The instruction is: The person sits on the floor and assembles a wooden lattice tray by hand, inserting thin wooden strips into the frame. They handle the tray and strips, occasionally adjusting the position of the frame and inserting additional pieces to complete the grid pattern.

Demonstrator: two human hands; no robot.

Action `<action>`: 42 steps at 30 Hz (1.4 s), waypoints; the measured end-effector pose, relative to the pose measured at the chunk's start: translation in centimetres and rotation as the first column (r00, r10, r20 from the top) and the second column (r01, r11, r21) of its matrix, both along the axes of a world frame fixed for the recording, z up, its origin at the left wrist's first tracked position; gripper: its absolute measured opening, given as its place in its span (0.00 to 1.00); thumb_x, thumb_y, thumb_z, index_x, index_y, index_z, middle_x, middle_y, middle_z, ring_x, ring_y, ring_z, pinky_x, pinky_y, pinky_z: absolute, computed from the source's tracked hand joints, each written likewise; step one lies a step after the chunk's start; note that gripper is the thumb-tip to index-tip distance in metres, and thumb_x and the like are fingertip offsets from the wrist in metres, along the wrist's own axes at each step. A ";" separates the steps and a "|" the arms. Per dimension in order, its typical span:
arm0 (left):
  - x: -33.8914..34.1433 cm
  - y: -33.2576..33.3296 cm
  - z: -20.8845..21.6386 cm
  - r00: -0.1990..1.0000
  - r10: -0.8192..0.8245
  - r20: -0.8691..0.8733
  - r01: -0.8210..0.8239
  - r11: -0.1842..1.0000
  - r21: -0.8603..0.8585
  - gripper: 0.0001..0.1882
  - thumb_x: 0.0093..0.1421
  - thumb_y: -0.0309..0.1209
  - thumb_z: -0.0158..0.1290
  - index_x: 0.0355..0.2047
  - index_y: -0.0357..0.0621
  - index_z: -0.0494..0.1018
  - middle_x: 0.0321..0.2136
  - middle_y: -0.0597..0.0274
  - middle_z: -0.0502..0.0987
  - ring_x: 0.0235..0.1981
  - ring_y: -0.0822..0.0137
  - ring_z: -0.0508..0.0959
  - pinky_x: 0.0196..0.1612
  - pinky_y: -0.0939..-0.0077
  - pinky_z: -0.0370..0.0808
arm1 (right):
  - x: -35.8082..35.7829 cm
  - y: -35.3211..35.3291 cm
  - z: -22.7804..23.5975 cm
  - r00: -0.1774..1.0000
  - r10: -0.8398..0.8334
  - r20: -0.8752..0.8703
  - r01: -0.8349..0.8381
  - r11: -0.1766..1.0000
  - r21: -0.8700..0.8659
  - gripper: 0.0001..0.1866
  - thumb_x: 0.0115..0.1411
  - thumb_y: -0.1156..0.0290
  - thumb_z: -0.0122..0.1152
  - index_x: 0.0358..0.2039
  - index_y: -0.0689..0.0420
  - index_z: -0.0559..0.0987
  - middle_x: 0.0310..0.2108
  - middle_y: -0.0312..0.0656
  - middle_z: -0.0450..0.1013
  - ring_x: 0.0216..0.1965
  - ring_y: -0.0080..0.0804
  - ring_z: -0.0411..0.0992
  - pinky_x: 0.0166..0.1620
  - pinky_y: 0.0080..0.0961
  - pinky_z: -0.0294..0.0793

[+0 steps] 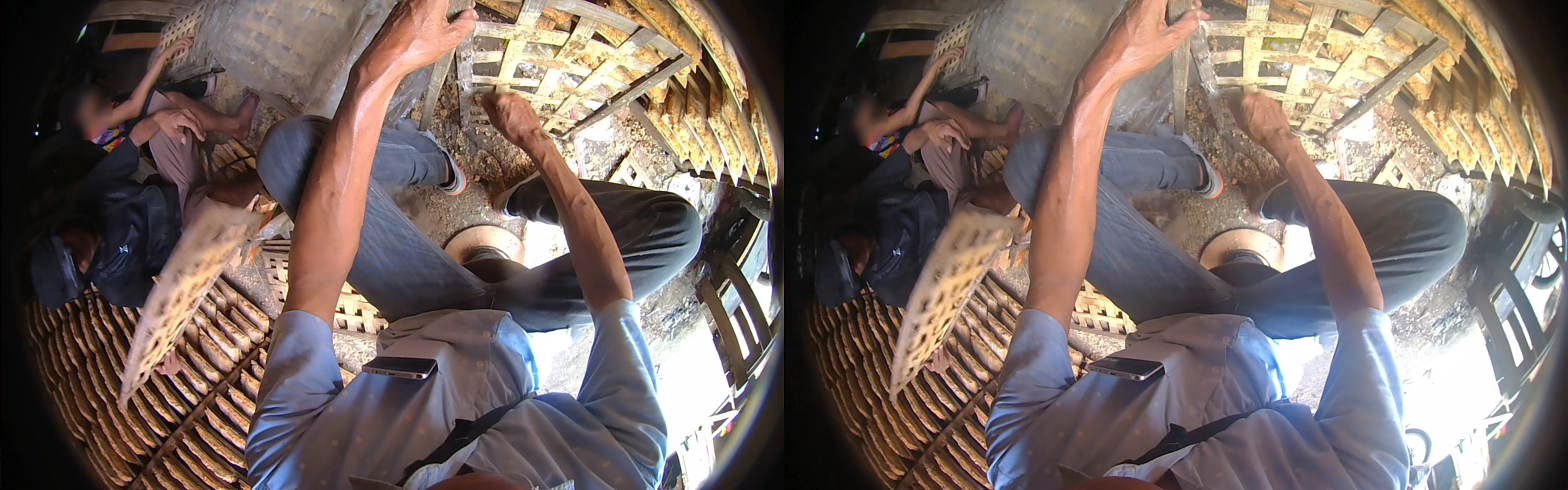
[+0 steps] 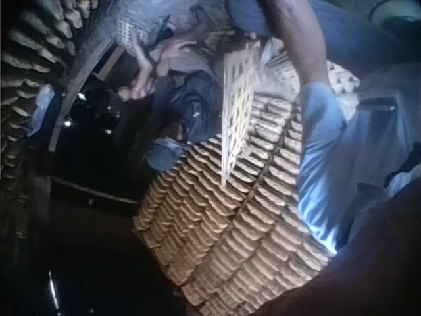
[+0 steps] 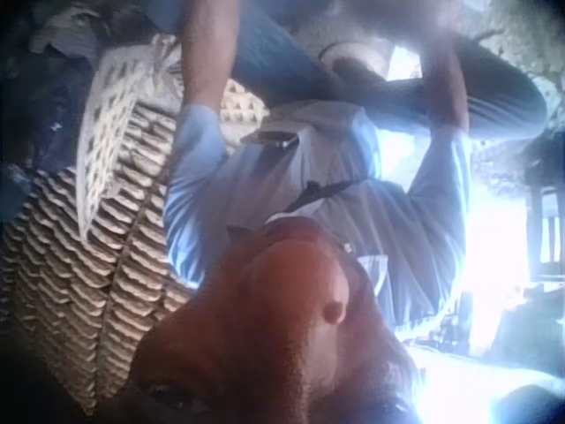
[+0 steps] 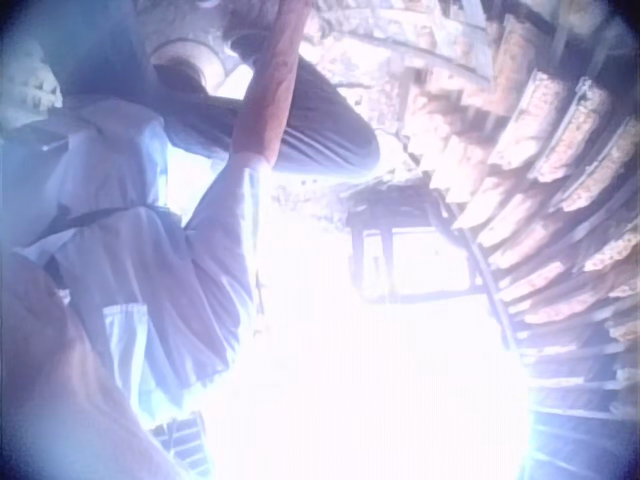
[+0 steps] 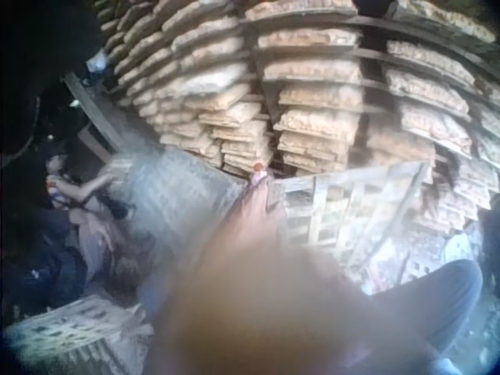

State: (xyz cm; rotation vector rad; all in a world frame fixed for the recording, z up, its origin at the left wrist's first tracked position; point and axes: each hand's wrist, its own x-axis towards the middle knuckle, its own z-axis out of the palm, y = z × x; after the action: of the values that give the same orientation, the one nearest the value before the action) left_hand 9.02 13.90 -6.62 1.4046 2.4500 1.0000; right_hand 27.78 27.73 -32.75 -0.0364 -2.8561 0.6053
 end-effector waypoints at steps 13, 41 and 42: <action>-0.7 -0.9 -0.9 0.988 -0.065 -0.141 0.060 0.997 -0.041 0.40 0.66 0.39 0.55 0.69 0.25 0.54 0.70 0.28 0.55 0.73 0.42 0.56 0.74 0.57 0.55 | -1.3 -3.5 8.2 0.946 -0.324 0.019 0.314 0.901 -0.301 0.19 0.74 0.58 0.50 0.44 0.58 0.83 0.25 0.56 0.80 0.22 0.49 0.79 0.27 0.43 0.80; -1.8 -0.9 -3.9 0.993 -0.054 -0.108 0.064 0.994 0.089 0.36 0.65 0.37 0.56 0.66 0.26 0.58 0.62 0.21 0.63 0.66 0.33 0.64 0.66 0.49 0.65 | -1.8 -9.7 4.8 0.843 -0.519 0.145 0.523 0.724 -0.450 0.17 0.74 0.61 0.47 0.37 0.63 0.75 0.26 0.65 0.75 0.29 0.66 0.77 0.31 0.54 0.72; -2.0 -1.0 -5.1 0.986 -0.046 -0.160 0.067 0.989 0.128 0.36 0.65 0.37 0.56 0.66 0.26 0.58 0.62 0.22 0.63 0.65 0.33 0.65 0.65 0.49 0.65 | -1.6 -9.4 4.7 0.831 -0.542 0.124 0.534 0.718 -0.445 0.17 0.74 0.61 0.47 0.37 0.63 0.74 0.25 0.66 0.75 0.29 0.67 0.77 0.30 0.55 0.72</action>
State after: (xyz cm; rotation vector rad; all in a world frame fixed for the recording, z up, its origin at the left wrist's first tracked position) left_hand 7.03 12.90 -11.76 1.6450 2.4757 1.0983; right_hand 26.13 18.35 -28.09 -0.9062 -2.4123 1.1103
